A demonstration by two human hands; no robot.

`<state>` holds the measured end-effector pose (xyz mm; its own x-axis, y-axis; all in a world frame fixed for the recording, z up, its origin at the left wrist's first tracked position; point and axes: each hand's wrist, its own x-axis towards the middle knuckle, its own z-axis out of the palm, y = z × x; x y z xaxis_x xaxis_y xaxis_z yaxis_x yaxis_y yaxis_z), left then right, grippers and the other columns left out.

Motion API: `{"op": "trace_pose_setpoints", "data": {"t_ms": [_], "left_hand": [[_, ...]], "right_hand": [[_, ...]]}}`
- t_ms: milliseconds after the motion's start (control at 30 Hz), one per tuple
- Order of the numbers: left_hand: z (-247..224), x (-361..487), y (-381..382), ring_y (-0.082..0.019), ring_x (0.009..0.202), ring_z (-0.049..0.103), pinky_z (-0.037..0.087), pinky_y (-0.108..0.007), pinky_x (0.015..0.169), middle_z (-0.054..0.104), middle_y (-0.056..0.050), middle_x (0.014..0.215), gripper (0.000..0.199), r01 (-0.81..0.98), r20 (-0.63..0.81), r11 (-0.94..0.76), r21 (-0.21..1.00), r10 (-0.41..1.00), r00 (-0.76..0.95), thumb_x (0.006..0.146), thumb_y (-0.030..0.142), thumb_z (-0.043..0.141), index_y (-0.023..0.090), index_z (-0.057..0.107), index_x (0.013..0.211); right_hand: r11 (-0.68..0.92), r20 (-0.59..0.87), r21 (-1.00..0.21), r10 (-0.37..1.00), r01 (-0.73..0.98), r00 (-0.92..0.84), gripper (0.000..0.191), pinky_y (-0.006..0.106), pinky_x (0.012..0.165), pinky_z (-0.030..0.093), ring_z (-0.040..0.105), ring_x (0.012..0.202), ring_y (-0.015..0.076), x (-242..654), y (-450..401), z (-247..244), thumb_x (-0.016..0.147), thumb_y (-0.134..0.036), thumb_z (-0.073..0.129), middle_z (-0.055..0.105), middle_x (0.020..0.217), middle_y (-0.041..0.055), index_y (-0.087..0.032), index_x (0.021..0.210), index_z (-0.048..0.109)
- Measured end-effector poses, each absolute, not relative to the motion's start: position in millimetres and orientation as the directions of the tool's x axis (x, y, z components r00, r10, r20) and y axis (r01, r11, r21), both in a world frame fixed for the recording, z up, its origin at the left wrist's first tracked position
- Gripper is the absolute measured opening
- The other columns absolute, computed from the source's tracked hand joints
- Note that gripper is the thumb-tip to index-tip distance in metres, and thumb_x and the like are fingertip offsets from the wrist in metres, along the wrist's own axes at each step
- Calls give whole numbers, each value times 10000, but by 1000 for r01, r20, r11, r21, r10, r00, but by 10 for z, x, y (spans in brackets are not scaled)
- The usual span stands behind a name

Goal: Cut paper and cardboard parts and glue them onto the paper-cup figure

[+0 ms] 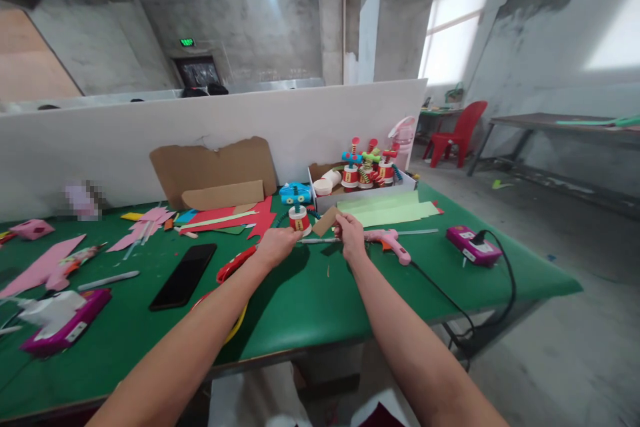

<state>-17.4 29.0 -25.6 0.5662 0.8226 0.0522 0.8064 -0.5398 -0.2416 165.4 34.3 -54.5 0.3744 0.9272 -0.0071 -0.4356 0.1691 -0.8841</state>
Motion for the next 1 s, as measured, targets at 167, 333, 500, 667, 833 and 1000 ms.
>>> {"op": "trace_pose_setpoints", "data": {"t_ms": [167, 333, 500, 667, 833, 1000], "left_hand": [[-395, -231, -142, -178, 1087, 571, 449, -286, 915, 623, -67, 1172, 362, 640, 121, -768, 6, 636, 762, 921, 273, 356, 243, 551, 1224], [-506, -24, -304, -290, 1365, 281, 284, -461, 1085, 334, -211, 1451, 561, 838, 55, -534, 107, 845, 532, 927, 403, 311, 47, 385, 1354], [-304, 205, -710, -196, 1285, 430, 338, -326, 1061, 516, -70, 1354, 462, 358, -24, -797, 486, 398, 917, 936, 437, 317, 209, 503, 1291], [-233, 135, -581, -149, 1053, 606, 444, -223, 901, 677, -52, 1117, 334, 619, 126, -633, 464, 739, 661, 923, 258, 371, 196, 652, 1092], [-276, -23, 56, -234, 937, 650, 483, -311, 811, 709, -123, 967, 279, 961, 72, -245, 125, 969, 238, 873, 213, 430, 169, 699, 927], [-321, 61, 220, -252, 880, 661, 498, -315, 741, 702, -151, 947, 221, 974, 66, -223, 39, 973, 220, 822, 233, 502, 151, 682, 922]], "right_hand": [[186, 1, -880, 922, -437, 388, 218, 177, 350, 273, 366, 343, 46, 1628, 344, -545, 568, -334, 658, 484, 423, -80, -188, 557, 497], [247, 51, -881, 897, -404, 438, 236, 179, 361, 281, 370, 356, 48, 1629, 256, -422, 597, -354, 657, 471, 436, -88, -196, 596, 482], [379, 246, -878, 881, -292, 405, 222, 178, 383, 309, 396, 391, 43, 1855, 133, 32, 628, -360, 667, 535, 531, -63, -186, 659, 532], [462, 386, -864, 863, -201, 325, 206, 173, 392, 314, 420, 410, 45, 2038, 36, 384, 646, -350, 669, 543, 534, -56, -181, 662, 553], [377, 290, -900, 894, -221, 341, 228, 183, 381, 298, 392, 390, 46, 1933, 8, 221, 629, -368, 673, 540, 515, -55, -182, 638, 541], [312, 218, -910, 920, -272, 327, 240, 200, 385, 290, 390, 392, 52, 1770, -15, 35, 635, -379, 664, 540, 526, -53, -186, 618, 522]]}}
